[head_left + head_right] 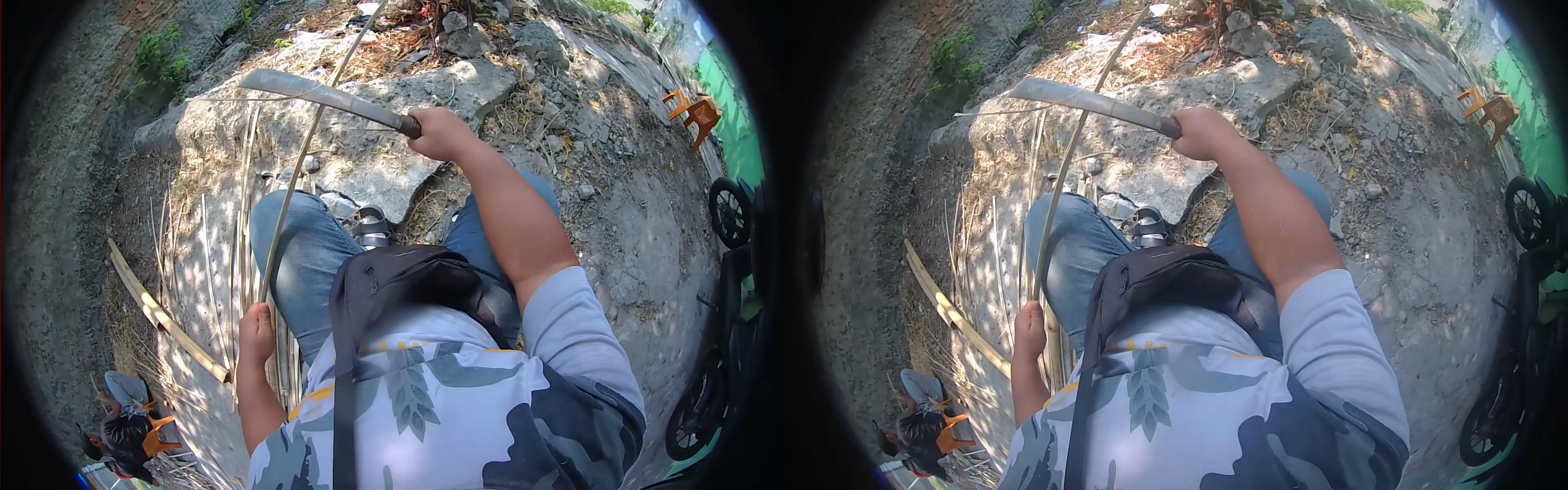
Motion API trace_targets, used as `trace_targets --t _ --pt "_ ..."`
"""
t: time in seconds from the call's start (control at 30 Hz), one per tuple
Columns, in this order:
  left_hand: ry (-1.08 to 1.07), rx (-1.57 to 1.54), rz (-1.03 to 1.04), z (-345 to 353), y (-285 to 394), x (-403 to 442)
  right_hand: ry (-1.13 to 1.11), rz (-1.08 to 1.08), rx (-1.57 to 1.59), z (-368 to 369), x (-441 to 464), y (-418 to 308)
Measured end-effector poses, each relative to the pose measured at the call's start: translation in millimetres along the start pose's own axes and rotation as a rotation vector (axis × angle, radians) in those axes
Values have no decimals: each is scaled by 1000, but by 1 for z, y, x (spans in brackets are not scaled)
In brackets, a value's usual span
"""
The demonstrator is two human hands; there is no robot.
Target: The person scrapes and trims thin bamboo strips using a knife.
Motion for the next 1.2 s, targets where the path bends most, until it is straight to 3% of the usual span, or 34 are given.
trace_targets --t 0.1,0.2,0.43,0.53,0.67,0.8,0.9,1.1,1.2 --pt "-35 4 -28 -9 8 3 104 101 70 -1 2 12" --pt "-48 2 -55 -12 3 1 121 41 53 1 -6 7" --pt "-50 81 -107 -23 19 1 -205 -365 -218 10 -26 -58" --pt "-43 61 -87 -20 11 0 -219 -473 -207 15 -28 -67" --pt "-25 19 -51 -9 3 -1 -152 -255 -238 4 -13 -36" --pt "-43 -22 -62 -6 -2 2 -3 104 38 -6 3 7" --pt "-59 -7 -98 -13 6 3 55 247 179 -4 4 16" --pt "-51 0 -82 -12 7 1 34 -39 21 3 -9 -3" --pt "-48 28 -92 -13 9 -1 -101 -199 -60 2 -19 -34"
Point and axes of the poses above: each hand's wrist, its own x-axis towards the middle knuckle, its own z-axis out of the palm, y = z × x, the point moved 1 cm from there along x, towards the middle knuckle, and after that the axes turned 12 degrees about y, right-handed, at the moved point
